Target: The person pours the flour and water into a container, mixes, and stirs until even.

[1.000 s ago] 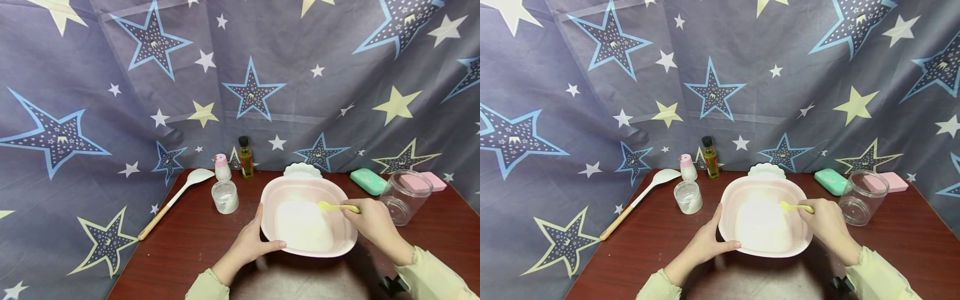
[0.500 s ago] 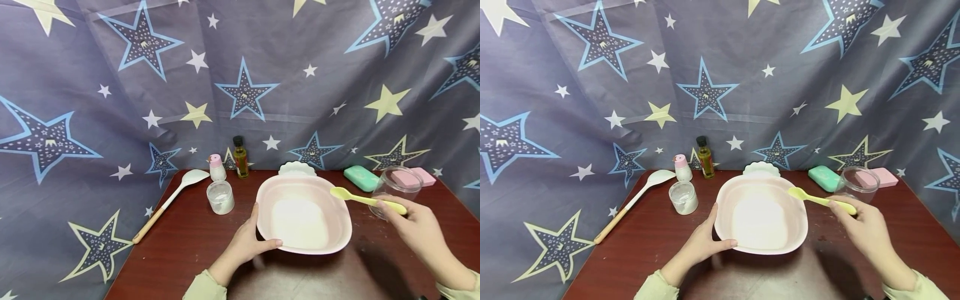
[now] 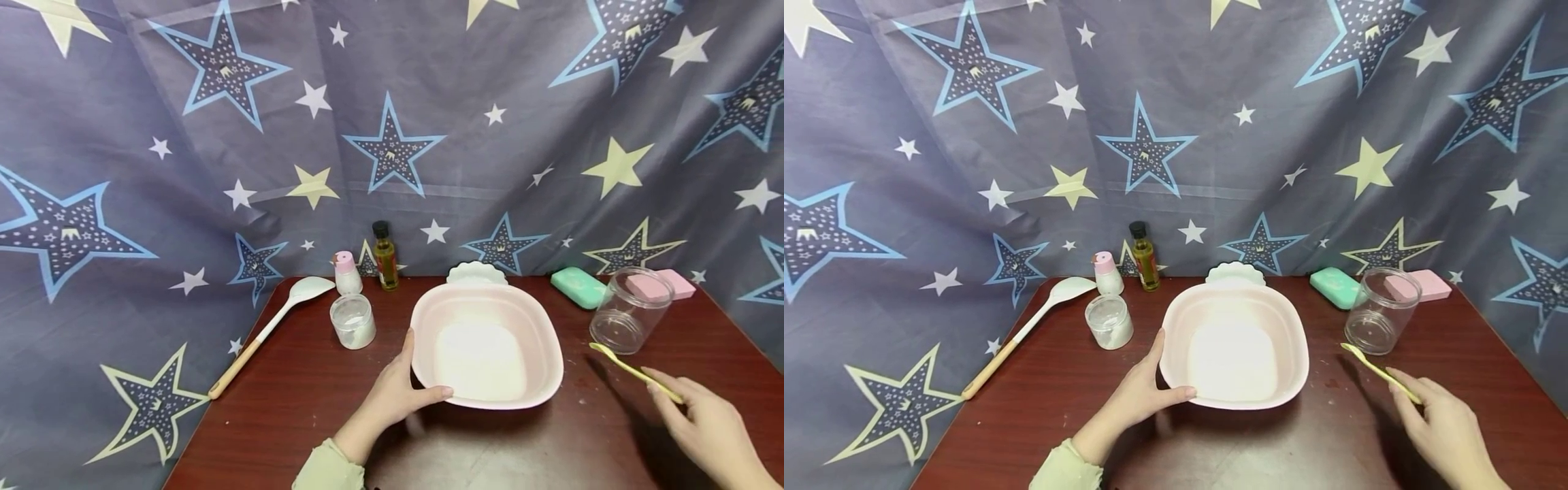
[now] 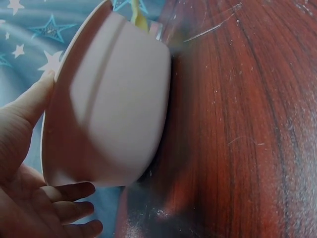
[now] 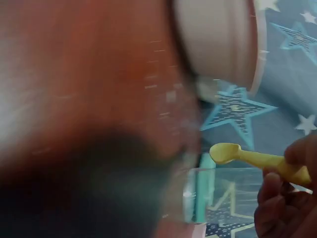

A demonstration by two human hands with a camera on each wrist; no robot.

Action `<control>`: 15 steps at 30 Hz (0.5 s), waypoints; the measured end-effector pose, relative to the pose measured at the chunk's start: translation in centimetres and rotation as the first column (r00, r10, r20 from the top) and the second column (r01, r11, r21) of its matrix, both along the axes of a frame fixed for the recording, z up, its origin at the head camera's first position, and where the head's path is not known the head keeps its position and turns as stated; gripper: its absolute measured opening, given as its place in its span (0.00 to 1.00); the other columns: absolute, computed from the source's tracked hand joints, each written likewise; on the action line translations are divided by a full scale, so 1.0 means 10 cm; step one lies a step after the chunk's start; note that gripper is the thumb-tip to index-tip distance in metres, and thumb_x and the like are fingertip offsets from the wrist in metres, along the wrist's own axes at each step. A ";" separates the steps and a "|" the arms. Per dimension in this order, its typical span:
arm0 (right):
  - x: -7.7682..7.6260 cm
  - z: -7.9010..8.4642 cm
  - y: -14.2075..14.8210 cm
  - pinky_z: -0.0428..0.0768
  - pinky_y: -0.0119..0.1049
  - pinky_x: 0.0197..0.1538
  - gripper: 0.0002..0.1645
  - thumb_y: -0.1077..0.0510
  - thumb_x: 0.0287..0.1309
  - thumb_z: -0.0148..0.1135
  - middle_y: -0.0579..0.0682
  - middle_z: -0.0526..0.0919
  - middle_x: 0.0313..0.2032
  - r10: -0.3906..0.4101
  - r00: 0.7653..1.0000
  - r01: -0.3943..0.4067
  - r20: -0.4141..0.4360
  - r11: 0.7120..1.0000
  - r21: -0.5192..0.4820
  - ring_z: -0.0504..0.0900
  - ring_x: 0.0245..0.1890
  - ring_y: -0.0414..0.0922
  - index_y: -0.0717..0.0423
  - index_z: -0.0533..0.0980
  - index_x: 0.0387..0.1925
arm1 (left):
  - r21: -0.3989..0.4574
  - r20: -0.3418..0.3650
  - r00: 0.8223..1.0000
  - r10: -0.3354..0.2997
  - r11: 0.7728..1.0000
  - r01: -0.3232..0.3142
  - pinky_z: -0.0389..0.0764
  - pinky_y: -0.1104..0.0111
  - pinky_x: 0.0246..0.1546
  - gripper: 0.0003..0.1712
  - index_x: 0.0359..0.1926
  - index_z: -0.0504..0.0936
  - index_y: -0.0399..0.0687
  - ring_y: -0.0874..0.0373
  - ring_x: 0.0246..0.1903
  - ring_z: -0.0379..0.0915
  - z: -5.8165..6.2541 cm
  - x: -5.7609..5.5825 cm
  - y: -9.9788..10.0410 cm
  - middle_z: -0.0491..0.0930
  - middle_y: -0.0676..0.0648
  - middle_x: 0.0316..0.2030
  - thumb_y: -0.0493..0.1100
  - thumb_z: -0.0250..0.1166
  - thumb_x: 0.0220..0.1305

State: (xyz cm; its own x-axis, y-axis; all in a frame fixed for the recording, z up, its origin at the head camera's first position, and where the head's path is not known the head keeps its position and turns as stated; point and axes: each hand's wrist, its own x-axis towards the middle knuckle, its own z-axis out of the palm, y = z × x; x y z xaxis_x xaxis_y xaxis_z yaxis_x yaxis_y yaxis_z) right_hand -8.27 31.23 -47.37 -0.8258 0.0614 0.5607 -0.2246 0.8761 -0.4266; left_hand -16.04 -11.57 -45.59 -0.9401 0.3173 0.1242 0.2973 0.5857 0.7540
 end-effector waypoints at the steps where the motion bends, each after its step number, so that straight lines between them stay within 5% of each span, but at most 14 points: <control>1: 0.00 -0.05 -0.01 0.66 0.38 0.21 0.14 0.63 0.55 0.67 0.40 0.80 0.27 -0.002 1.000 0.002 -0.007 0.998 0.058 0.67 0.21 0.34 0.60 0.82 0.45 | 0.003 -0.002 1.000 -0.001 1.000 0.001 0.65 0.49 0.62 0.70 0.77 0.44 0.40 0.44 0.67 0.60 0.00 0.00 0.00 0.60 0.33 0.69 0.64 0.75 0.46; 4: 0.05 -0.16 -0.08 0.63 0.43 0.18 0.17 0.62 0.52 0.67 0.46 0.72 0.22 -0.024 0.999 0.014 0.047 0.979 0.205 0.63 0.16 0.40 0.64 0.81 0.45 | 0.007 0.000 1.000 -0.001 1.000 0.001 0.65 0.48 0.62 0.69 0.77 0.44 0.39 0.43 0.67 0.60 0.01 0.00 0.00 0.59 0.33 0.69 0.64 0.75 0.47; 8: 0.10 -0.19 -0.17 0.65 0.44 0.17 0.23 0.60 0.48 0.69 0.48 0.65 0.22 -0.066 0.973 -0.010 0.221 0.945 0.326 0.63 0.14 0.44 0.65 0.79 0.48 | 0.004 0.015 1.000 0.000 1.000 0.000 0.64 0.50 0.63 0.69 0.77 0.43 0.40 0.46 0.68 0.58 0.02 0.01 0.00 0.58 0.35 0.71 0.64 0.75 0.47; 15: 0.15 -0.27 -0.20 0.72 0.49 0.20 0.33 0.61 0.41 0.76 0.52 0.69 0.26 -0.025 0.942 -0.101 0.334 0.930 0.353 0.71 0.16 0.48 0.67 0.75 0.51 | 0.006 0.016 1.000 -0.006 1.000 0.006 0.64 0.51 0.64 0.70 0.77 0.43 0.40 0.48 0.69 0.57 0.04 0.03 0.02 0.57 0.36 0.71 0.65 0.74 0.46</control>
